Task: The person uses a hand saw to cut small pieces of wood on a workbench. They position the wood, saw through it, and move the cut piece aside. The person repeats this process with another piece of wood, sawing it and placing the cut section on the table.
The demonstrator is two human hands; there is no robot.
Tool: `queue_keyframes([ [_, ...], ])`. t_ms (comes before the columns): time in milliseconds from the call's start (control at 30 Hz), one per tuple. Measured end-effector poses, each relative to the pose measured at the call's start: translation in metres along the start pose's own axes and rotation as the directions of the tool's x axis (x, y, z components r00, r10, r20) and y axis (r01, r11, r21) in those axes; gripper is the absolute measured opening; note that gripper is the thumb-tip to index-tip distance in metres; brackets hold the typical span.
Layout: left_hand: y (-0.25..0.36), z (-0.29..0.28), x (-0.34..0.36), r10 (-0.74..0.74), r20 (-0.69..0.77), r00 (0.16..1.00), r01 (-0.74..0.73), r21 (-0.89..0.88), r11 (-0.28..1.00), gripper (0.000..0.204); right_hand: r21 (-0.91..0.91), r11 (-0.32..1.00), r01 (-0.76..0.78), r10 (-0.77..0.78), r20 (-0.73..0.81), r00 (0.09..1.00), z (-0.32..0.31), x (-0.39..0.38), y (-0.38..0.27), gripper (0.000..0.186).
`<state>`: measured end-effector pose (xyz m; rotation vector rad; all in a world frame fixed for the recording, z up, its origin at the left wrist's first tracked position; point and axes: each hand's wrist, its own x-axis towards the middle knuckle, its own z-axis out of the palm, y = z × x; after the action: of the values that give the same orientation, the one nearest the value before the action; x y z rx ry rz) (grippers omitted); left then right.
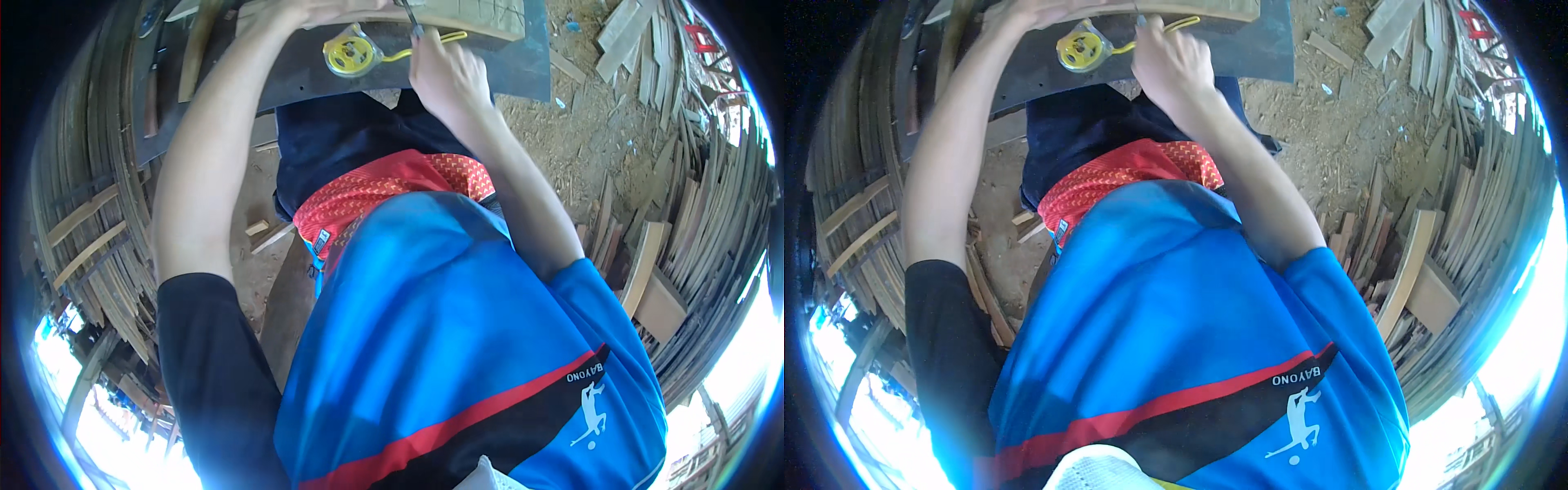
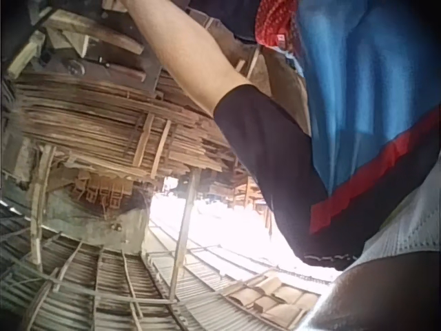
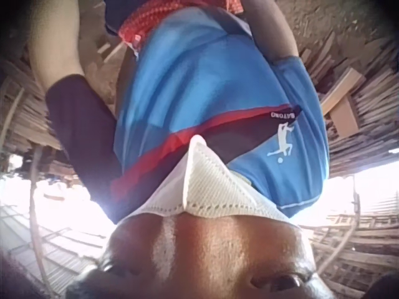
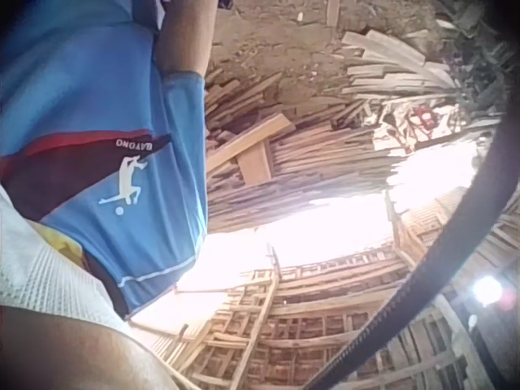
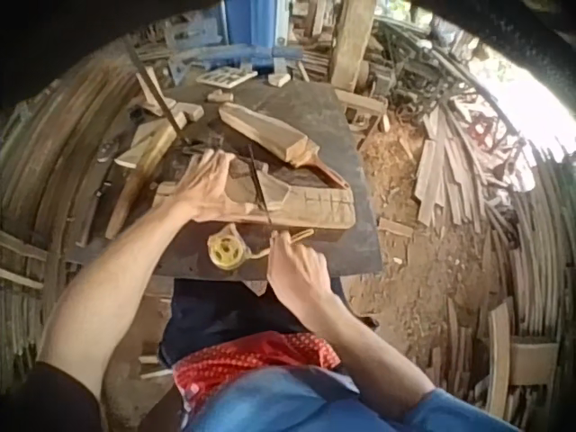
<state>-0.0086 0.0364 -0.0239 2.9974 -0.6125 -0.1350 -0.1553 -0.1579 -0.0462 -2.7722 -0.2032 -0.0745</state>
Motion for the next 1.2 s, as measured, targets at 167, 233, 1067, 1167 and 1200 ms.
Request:
queue_keyframes([
  [167, -0.006, 0.002, 0.007, 0.091, -0.051, 0.995, -0.091, -0.001, 0.996, 0.118, 0.022, 0.992, -0.124, 0.122, 0.1, 0.987, -0.011, -0.023, 0.005, 0.022],
  [233, 0.008, -0.015, 0.009, 0.053, 0.014, 0.998, -0.053, -0.024, 0.998, 0.119, 0.126, 0.992, -0.007, 0.002, 0.042, 0.999, 0.015, 0.015, 0.009, 0.021],
  [1067, -0.023, 0.001, -0.04, -0.157, -0.155, 0.975, 0.149, -0.065, 0.987, 0.11, -0.011, 1.0, 0.015, -0.014, 0.12, 0.993, -0.022, -0.025, 0.002, 0.028],
  [1167, -0.046, 0.003, -0.058, -0.233, -0.184, 0.955, 0.221, -0.08, 0.972, 0.109, -0.001, 0.996, 0.09, -0.089, 0.128, 0.988, -0.015, -0.011, -0.013, 0.028],
  [1200, -0.054, 0.005, -0.063, -0.255, -0.2, 0.946, 0.239, -0.1, 0.966, 0.109, 0.004, 0.993, 0.119, -0.119, 0.131, 0.984, -0.012, -0.006, -0.017, 0.027],
])
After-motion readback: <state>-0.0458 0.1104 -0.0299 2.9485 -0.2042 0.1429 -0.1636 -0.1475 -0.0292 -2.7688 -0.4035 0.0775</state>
